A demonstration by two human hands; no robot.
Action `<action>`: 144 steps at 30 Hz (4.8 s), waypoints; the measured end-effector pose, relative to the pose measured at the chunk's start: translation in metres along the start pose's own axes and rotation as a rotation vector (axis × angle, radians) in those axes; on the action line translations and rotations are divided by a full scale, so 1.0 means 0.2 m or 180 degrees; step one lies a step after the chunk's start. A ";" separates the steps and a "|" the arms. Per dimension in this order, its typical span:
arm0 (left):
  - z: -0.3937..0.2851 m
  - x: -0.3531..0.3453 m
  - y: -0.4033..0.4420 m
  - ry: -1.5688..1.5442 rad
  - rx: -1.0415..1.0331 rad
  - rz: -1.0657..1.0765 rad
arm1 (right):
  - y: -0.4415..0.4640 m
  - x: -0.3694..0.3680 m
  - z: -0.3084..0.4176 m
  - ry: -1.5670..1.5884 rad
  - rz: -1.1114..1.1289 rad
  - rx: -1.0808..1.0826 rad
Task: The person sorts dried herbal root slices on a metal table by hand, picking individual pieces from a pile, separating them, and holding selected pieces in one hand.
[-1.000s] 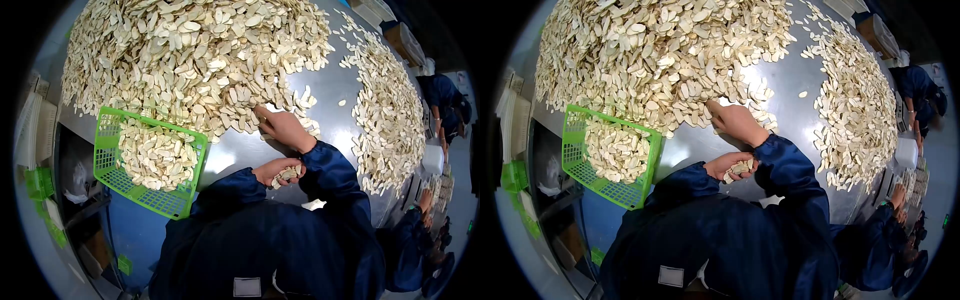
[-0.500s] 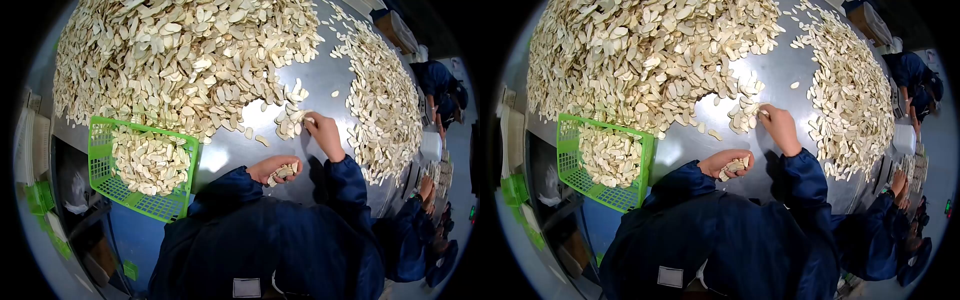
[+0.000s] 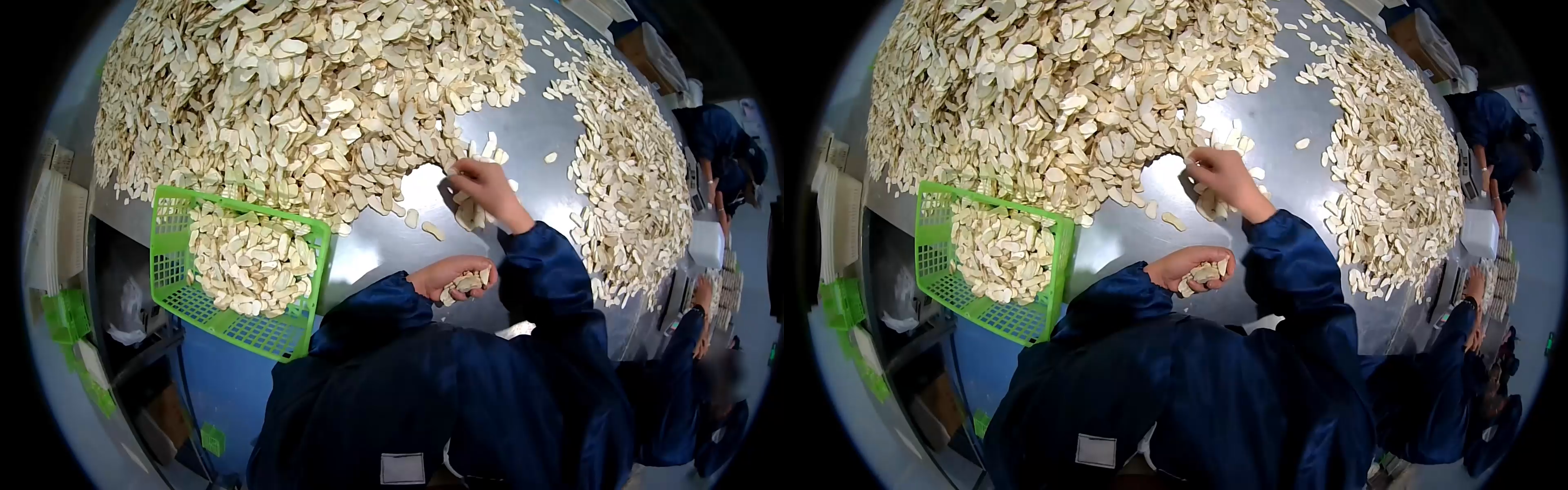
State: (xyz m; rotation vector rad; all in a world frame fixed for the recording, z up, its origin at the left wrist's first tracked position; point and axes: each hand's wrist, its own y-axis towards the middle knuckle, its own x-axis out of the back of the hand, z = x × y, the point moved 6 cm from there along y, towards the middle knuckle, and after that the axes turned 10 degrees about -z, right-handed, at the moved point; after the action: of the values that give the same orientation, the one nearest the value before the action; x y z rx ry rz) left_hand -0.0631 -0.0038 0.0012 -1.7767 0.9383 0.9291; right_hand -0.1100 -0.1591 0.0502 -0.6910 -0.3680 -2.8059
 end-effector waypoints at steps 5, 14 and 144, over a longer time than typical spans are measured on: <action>-0.03 -0.04 -0.03 0.0135 0.0063 -0.0086 | -0.17 0.30 -0.10 0.2992 0.0252 -0.1488; 0.00 0.00 -0.01 0.0108 0.0112 -0.0176 | -0.40 0.11 0.08 -0.1673 -0.0251 -0.0386; 0.00 0.12 -0.09 -0.1646 -0.0554 -0.0228 | -0.39 0.56 -0.12 0.1557 -0.0302 -0.2387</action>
State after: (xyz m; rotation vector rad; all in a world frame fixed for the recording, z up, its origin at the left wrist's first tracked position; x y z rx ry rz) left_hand -0.0360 -0.0032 -0.0139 -1.5785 0.4710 1.3698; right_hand -0.2388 -0.1115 0.0685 -0.0676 0.7835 -3.0352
